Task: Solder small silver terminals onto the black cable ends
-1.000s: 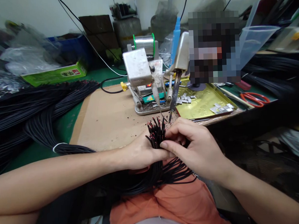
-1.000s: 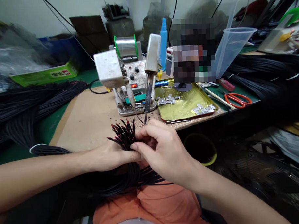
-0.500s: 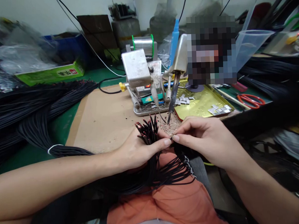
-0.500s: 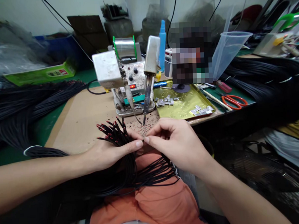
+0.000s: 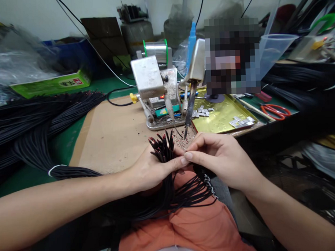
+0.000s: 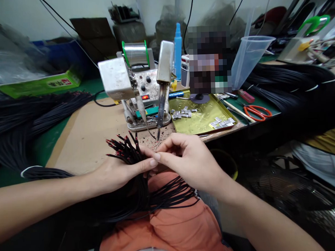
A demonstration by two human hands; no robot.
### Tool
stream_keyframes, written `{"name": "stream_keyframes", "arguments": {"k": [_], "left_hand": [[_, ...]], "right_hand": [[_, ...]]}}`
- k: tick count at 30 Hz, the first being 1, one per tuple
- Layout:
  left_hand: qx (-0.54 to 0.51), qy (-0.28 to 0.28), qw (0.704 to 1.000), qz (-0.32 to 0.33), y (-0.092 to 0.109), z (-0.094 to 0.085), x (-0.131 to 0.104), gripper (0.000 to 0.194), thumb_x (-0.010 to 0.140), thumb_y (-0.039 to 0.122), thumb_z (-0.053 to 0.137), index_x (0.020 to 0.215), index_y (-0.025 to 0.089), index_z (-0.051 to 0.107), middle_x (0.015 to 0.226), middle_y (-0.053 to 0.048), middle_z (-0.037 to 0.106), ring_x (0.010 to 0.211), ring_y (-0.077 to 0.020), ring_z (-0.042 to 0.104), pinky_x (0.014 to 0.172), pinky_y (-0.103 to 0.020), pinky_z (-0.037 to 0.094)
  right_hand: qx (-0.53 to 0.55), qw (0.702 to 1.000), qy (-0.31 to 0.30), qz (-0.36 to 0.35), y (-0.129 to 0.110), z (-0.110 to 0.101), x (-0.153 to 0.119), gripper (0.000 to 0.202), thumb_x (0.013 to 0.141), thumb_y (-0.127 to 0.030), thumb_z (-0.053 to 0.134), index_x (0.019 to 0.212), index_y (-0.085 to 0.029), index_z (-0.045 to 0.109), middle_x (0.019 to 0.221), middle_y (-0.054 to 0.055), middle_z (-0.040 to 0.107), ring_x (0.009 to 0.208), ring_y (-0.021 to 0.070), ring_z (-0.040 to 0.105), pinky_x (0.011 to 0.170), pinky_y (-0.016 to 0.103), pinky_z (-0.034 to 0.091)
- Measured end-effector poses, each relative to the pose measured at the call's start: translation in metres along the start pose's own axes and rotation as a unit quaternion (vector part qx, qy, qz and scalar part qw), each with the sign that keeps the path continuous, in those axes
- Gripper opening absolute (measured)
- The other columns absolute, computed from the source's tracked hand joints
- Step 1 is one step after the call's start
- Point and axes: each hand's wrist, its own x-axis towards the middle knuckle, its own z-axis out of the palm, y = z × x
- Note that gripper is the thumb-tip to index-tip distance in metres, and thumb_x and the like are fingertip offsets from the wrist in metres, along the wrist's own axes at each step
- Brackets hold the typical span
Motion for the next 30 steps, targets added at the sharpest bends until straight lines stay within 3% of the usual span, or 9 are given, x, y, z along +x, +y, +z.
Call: {"name": "stream_keyframes", "arguments": {"k": [5, 14, 18, 25, 27, 29, 30], "left_hand": [[-0.059, 0.017, 0.998, -0.013, -0.006, 0.004, -0.001, 0.017, 0.084, 0.032, 0.072, 0.081, 0.015, 0.071, 0.068, -0.001, 0.068, 0.062, -0.0134, 0.062, 0.059, -0.023, 0.051], [-0.069, 0.030, 0.997, -0.025, 0.000, 0.004, 0.000, 0.016, 0.082, 0.030, 0.073, 0.078, 0.015, 0.071, 0.060, 0.001, 0.064, 0.056, -0.0120, 0.059, 0.054, -0.022, 0.048], [-0.103, 0.021, 0.994, -0.021, -0.005, 0.003, 0.000, 0.020, 0.080, 0.034, 0.075, 0.082, 0.014, 0.073, 0.063, 0.000, 0.065, 0.058, -0.0125, 0.059, 0.055, -0.023, 0.049], [-0.113, 0.004, 0.994, -0.008, -0.008, 0.000, 0.002, 0.018, 0.080, 0.031, 0.076, 0.079, 0.013, 0.073, 0.065, 0.000, 0.066, 0.056, -0.0098, 0.055, 0.051, -0.020, 0.044], [-0.103, 0.003, 0.995, -0.009, -0.008, -0.001, 0.001, 0.017, 0.081, 0.031, 0.076, 0.080, 0.013, 0.073, 0.064, 0.000, 0.065, 0.055, -0.0094, 0.055, 0.050, -0.020, 0.043], [-0.105, 0.007, 0.994, -0.016, -0.008, 0.000, 0.001, 0.017, 0.081, 0.030, 0.075, 0.082, 0.014, 0.073, 0.065, 0.000, 0.067, 0.057, -0.0101, 0.057, 0.052, -0.020, 0.045], [-0.111, 0.010, 0.994, -0.022, -0.008, 0.001, 0.001, 0.017, 0.081, 0.030, 0.076, 0.083, 0.014, 0.072, 0.067, -0.001, 0.068, 0.058, -0.0108, 0.059, 0.054, -0.021, 0.047]], "right_hand": [[-0.080, 0.995, -0.009, 0.056, -0.003, -0.016, 0.002, 0.010, 0.083, -0.030, 0.074, 0.083, -0.020, 0.075, 0.076, 0.002, 0.073, 0.067, 0.0148, 0.062, 0.059, 0.025, 0.047], [-0.106, 0.993, -0.012, 0.049, -0.004, -0.021, 0.002, 0.008, 0.080, -0.025, 0.074, 0.082, -0.020, 0.080, 0.070, 0.001, 0.072, 0.063, 0.0146, 0.061, 0.054, 0.024, 0.045], [-0.074, 0.996, -0.005, 0.042, -0.003, -0.019, 0.004, 0.006, 0.079, -0.024, 0.075, 0.082, -0.020, 0.080, 0.073, 0.002, 0.074, 0.064, 0.0147, 0.064, 0.057, 0.025, 0.048], [0.042, 0.998, 0.014, 0.033, -0.002, 0.004, 0.000, 0.006, 0.081, -0.024, 0.074, 0.079, -0.019, 0.076, 0.073, 0.001, 0.074, 0.066, 0.0132, 0.067, 0.063, 0.025, 0.052], [0.019, 0.998, -0.023, 0.047, -0.004, -0.004, 0.004, 0.008, 0.080, -0.026, 0.075, 0.078, -0.019, 0.076, 0.071, 0.001, 0.074, 0.063, 0.0129, 0.065, 0.060, 0.024, 0.050], [-0.051, 0.996, -0.058, 0.051, -0.004, -0.025, 0.014, 0.012, 0.079, -0.031, 0.076, 0.078, -0.019, 0.077, 0.070, 0.001, 0.072, 0.061, 0.0132, 0.062, 0.057, 0.025, 0.048], [-0.104, 0.993, -0.044, 0.041, -0.003, -0.039, 0.021, 0.015, 0.080, -0.033, 0.075, 0.079, -0.019, 0.078, 0.071, 0.002, 0.072, 0.062, 0.0140, 0.061, 0.057, 0.026, 0.047]]}}
